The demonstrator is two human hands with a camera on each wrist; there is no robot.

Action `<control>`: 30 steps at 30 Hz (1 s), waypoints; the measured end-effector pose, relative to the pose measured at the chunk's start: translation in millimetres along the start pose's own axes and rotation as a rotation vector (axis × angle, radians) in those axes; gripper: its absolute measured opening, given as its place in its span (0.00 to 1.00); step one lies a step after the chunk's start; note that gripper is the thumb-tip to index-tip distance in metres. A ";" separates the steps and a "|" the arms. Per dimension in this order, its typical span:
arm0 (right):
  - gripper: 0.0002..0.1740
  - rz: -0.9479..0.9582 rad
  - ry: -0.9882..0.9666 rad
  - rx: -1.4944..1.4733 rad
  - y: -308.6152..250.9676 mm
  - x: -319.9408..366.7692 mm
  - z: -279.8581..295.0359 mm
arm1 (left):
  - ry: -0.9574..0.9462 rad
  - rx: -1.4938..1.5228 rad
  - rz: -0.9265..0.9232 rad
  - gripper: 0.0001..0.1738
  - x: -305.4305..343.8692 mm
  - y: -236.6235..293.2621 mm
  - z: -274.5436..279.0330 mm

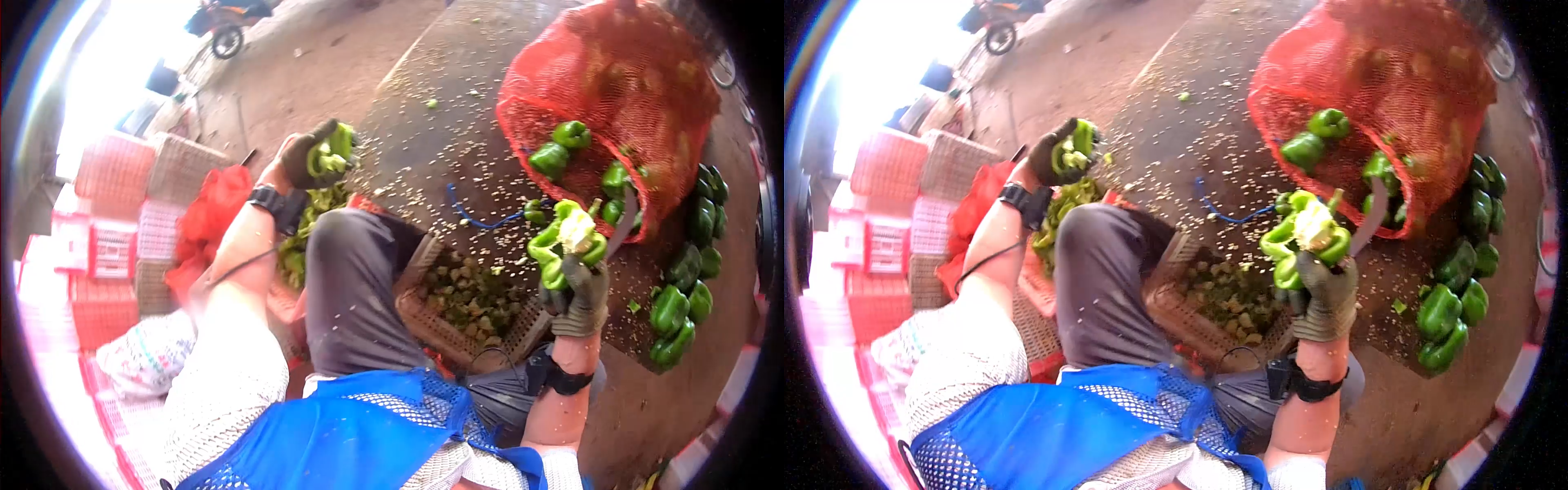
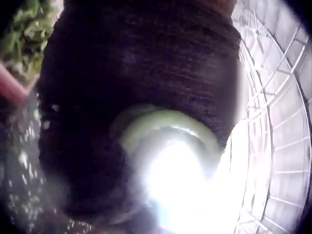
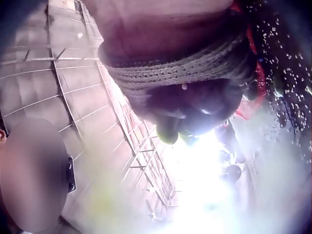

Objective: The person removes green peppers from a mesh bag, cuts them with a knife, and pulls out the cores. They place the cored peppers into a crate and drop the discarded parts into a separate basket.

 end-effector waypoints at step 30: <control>0.41 0.674 0.171 0.671 -47.6 16.0 -18.2 | -0.585 -0.618 0.030 0.22 -38.2 -116.8 -313.4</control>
Point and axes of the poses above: each hand's wrist, its own x-axis away from the middle knuckle, its own z-axis out of the back of the hand, y = z × x, the point moved 9 cm from there along -x, towards the middle knuckle
